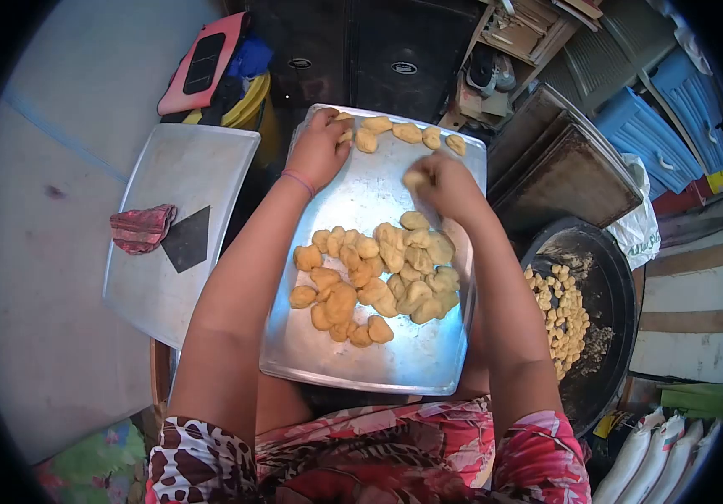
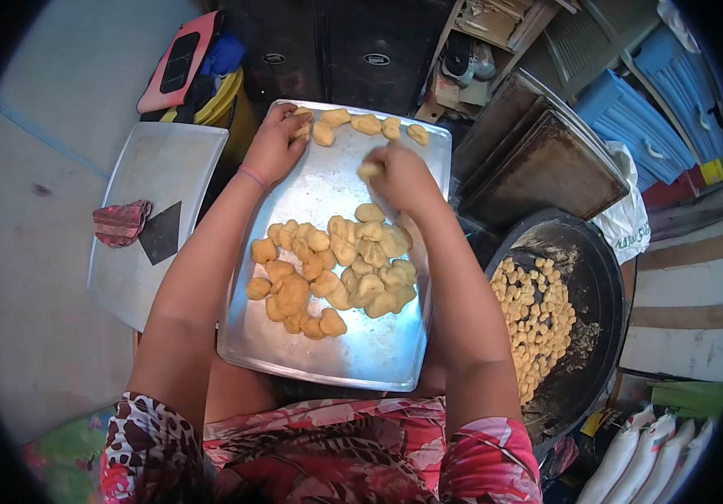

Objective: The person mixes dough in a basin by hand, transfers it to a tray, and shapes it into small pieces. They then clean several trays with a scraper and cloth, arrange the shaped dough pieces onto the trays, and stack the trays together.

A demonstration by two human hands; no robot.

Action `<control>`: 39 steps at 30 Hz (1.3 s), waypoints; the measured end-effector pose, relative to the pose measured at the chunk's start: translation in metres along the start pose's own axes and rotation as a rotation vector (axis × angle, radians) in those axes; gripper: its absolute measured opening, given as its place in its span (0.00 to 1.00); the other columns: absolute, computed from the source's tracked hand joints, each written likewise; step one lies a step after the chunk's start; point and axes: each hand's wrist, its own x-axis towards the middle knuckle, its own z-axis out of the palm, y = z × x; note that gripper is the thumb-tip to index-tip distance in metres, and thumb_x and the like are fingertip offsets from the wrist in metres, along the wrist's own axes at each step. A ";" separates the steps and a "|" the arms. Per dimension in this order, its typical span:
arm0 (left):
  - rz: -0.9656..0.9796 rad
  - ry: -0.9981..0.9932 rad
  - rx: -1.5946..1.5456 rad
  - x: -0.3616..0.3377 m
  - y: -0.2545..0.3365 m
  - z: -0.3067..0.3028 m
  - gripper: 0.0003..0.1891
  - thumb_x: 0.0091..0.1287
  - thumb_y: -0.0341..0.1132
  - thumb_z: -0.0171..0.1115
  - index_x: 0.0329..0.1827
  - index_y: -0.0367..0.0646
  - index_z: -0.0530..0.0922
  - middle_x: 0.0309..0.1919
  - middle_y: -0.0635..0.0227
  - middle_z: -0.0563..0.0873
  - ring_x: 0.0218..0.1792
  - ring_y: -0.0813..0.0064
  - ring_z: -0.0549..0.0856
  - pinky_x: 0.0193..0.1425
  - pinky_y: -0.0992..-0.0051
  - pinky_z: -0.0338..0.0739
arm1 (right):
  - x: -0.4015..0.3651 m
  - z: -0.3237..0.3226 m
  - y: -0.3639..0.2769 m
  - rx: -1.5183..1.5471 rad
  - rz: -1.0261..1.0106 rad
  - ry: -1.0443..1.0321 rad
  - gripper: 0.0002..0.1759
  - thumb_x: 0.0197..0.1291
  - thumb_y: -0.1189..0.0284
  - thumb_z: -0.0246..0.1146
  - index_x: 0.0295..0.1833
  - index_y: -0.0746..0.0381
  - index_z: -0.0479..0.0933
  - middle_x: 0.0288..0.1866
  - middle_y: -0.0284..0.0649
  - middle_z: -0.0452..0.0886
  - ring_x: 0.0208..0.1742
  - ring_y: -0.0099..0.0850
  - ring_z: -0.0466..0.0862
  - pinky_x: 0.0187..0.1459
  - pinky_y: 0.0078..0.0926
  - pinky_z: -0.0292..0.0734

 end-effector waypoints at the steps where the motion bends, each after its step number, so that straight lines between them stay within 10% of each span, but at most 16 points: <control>1: 0.001 -0.001 -0.001 0.000 0.007 0.001 0.18 0.57 0.33 0.64 0.52 0.45 0.81 0.60 0.56 0.73 0.60 0.56 0.75 0.64 0.61 0.70 | 0.008 0.004 -0.002 0.007 0.013 0.180 0.17 0.48 0.70 0.69 0.45 0.64 0.80 0.41 0.48 0.81 0.43 0.44 0.82 0.46 0.37 0.77; 6: 0.200 0.035 0.330 -0.009 0.031 0.002 0.16 0.58 0.38 0.65 0.50 0.50 0.83 0.56 0.60 0.76 0.61 0.64 0.72 0.66 0.61 0.59 | 0.027 0.018 -0.009 0.176 0.026 0.340 0.18 0.49 0.68 0.69 0.46 0.63 0.80 0.44 0.49 0.82 0.43 0.46 0.83 0.45 0.39 0.77; 13: 0.162 -0.141 0.310 0.001 0.041 0.011 0.16 0.58 0.42 0.66 0.50 0.51 0.83 0.49 0.69 0.81 0.56 0.64 0.73 0.63 0.57 0.56 | -0.034 -0.009 -0.002 0.096 -0.066 -0.344 0.15 0.46 0.69 0.68 0.43 0.59 0.82 0.41 0.42 0.82 0.40 0.38 0.83 0.46 0.33 0.77; 19: 0.379 -0.027 0.229 0.003 0.060 0.026 0.14 0.60 0.44 0.64 0.47 0.51 0.84 0.47 0.72 0.81 0.57 0.66 0.73 0.62 0.58 0.58 | 0.009 0.009 0.030 0.360 0.070 0.451 0.18 0.47 0.73 0.69 0.46 0.63 0.81 0.36 0.43 0.84 0.37 0.35 0.84 0.43 0.30 0.77; 25: 0.200 -0.219 0.355 0.015 0.067 0.024 0.18 0.60 0.43 0.65 0.53 0.52 0.82 0.51 0.69 0.80 0.59 0.65 0.72 0.64 0.59 0.54 | -0.053 -0.008 -0.004 0.070 0.014 0.213 0.19 0.50 0.66 0.71 0.48 0.60 0.80 0.45 0.46 0.81 0.48 0.46 0.81 0.49 0.34 0.76; 28: 0.319 -0.048 0.212 0.004 0.077 0.036 0.17 0.60 0.43 0.64 0.51 0.52 0.82 0.50 0.70 0.81 0.59 0.66 0.73 0.64 0.59 0.55 | -0.077 -0.010 0.003 0.163 -0.211 -0.228 0.20 0.50 0.68 0.71 0.50 0.59 0.81 0.44 0.44 0.81 0.46 0.41 0.82 0.49 0.32 0.77; 31: 0.458 -0.131 0.181 0.000 0.088 0.043 0.16 0.60 0.42 0.63 0.51 0.52 0.82 0.52 0.69 0.81 0.59 0.66 0.73 0.64 0.59 0.54 | -0.069 -0.024 0.020 0.585 0.260 -0.159 0.20 0.53 0.74 0.69 0.54 0.63 0.79 0.45 0.41 0.82 0.45 0.26 0.81 0.49 0.24 0.76; 34: 0.304 -0.339 0.235 0.005 0.101 0.040 0.16 0.61 0.39 0.61 0.52 0.52 0.82 0.55 0.69 0.80 0.62 0.65 0.72 0.64 0.56 0.54 | -0.046 -0.007 0.035 0.563 0.049 0.418 0.16 0.55 0.78 0.65 0.51 0.63 0.81 0.46 0.43 0.83 0.49 0.30 0.82 0.51 0.27 0.76; 39: 0.158 0.027 0.310 -0.001 0.073 0.023 0.15 0.61 0.35 0.59 0.50 0.49 0.82 0.53 0.64 0.81 0.58 0.61 0.77 0.64 0.54 0.61 | -0.033 0.000 0.048 -0.181 -0.164 0.505 0.16 0.54 0.81 0.60 0.49 0.63 0.81 0.43 0.46 0.81 0.48 0.47 0.80 0.50 0.37 0.76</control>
